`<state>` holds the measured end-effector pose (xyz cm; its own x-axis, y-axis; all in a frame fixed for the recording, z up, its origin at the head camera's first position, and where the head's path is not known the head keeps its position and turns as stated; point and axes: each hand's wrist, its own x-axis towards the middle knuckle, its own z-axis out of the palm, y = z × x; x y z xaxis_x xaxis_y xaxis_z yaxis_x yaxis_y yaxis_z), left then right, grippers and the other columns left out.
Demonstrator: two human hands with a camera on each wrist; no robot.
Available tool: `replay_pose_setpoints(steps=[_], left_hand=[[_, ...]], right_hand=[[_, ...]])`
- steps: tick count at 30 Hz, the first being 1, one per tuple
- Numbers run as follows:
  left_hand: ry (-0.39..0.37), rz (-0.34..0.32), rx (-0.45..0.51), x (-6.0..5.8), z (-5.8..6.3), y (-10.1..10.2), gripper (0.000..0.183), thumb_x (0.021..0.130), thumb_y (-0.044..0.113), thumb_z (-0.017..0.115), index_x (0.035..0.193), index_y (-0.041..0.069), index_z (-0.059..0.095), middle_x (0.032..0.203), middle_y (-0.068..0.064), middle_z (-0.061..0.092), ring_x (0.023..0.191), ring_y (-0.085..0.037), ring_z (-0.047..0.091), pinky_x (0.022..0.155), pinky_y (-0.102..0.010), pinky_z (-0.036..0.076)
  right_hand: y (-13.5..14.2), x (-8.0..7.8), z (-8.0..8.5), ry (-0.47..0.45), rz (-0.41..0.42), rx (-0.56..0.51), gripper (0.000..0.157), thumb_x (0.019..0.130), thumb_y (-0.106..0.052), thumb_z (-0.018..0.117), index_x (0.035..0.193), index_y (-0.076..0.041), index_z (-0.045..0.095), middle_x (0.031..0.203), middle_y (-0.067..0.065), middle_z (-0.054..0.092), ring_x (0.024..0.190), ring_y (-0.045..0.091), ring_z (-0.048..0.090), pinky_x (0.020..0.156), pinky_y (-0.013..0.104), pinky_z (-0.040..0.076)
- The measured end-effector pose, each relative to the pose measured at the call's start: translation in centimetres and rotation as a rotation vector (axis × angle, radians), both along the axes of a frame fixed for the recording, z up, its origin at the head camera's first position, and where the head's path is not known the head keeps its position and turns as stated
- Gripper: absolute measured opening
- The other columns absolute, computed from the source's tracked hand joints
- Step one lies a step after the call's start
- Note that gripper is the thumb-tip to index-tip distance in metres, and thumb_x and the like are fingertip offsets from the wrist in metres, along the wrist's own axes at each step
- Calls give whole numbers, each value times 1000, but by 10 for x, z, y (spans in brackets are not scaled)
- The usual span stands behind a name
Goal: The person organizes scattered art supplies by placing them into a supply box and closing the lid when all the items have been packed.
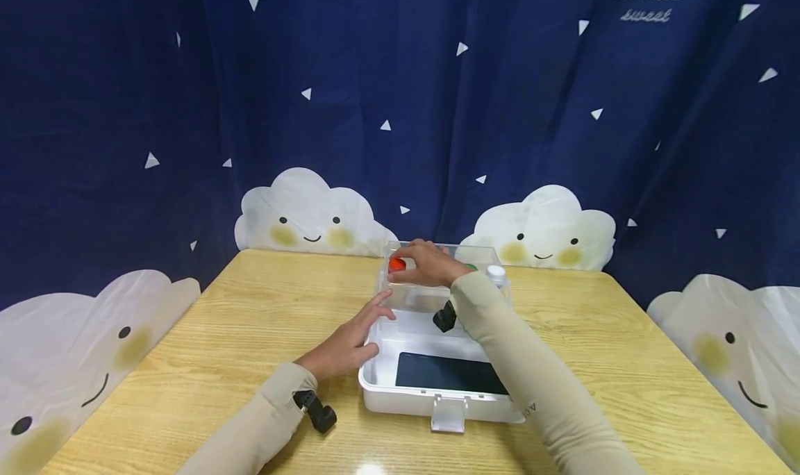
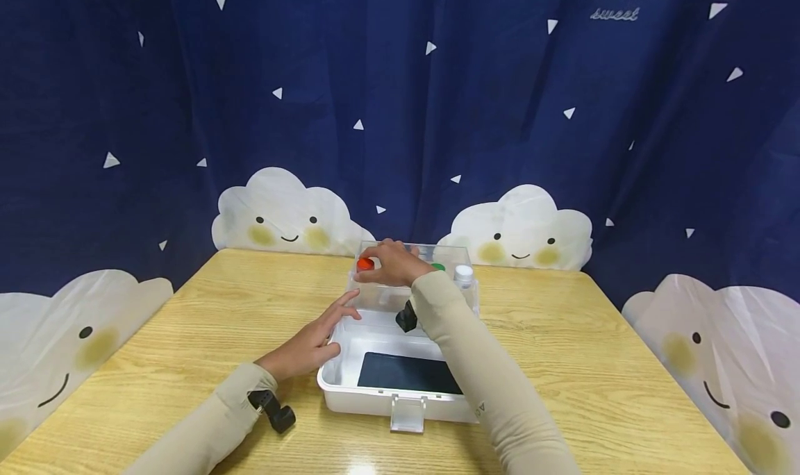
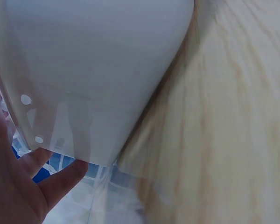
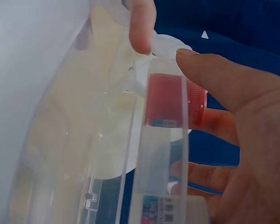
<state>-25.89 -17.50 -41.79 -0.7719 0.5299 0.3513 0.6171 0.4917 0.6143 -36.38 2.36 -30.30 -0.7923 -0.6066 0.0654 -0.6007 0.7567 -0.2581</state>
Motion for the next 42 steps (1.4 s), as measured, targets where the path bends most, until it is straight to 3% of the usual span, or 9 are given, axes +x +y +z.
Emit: replay_pose_setpoints(steps=[5, 10, 23, 31, 42], left_hand=[[11, -5, -2, 0, -1, -1, 52, 85, 0, 53, 130, 22, 43, 161, 10, 7, 146, -20, 15, 108, -53, 29], [32, -9, -3, -1, -1, -1, 52, 82, 3, 52, 130, 19, 43, 161, 7, 10, 145, -19, 17, 107, -52, 31], [23, -21, 16, -2, -1, -1, 51, 81, 4, 52, 129, 20, 43, 161, 9, 9, 144, -23, 20, 108, -51, 31], [52, -28, 21, -2, -3, -2, 51, 81, 5, 51, 131, 13, 43, 161, 7, 9, 142, -27, 26, 100, -51, 38], [45, -27, 23, -2, -1, -2, 52, 81, 4, 51, 130, 20, 43, 161, 6, 10, 142, -29, 26, 100, -50, 39]], right_hand=[[4, 7, 6, -8, -8, -43, 59, 83, -51, 68, 133, -21, 59, 139, 6, 50, 127, 26, 39, 104, 58, 26], [14, 17, 12, 23, -13, -61, 65, 82, -55, 67, 136, -21, 56, 143, 7, 47, 130, 28, 37, 107, 66, 14], [64, 34, 16, 26, -95, -113, 65, 85, -55, 64, 141, -24, 50, 153, 14, 32, 139, 36, 27, 110, 64, 10], [91, 38, 8, 36, -128, -172, 66, 85, -52, 65, 141, -23, 49, 150, 15, 34, 134, 38, 31, 102, 64, 29], [130, 44, -4, 28, -185, -219, 68, 85, -54, 64, 141, -20, 48, 154, 17, 27, 138, 42, 26, 101, 67, 29]])
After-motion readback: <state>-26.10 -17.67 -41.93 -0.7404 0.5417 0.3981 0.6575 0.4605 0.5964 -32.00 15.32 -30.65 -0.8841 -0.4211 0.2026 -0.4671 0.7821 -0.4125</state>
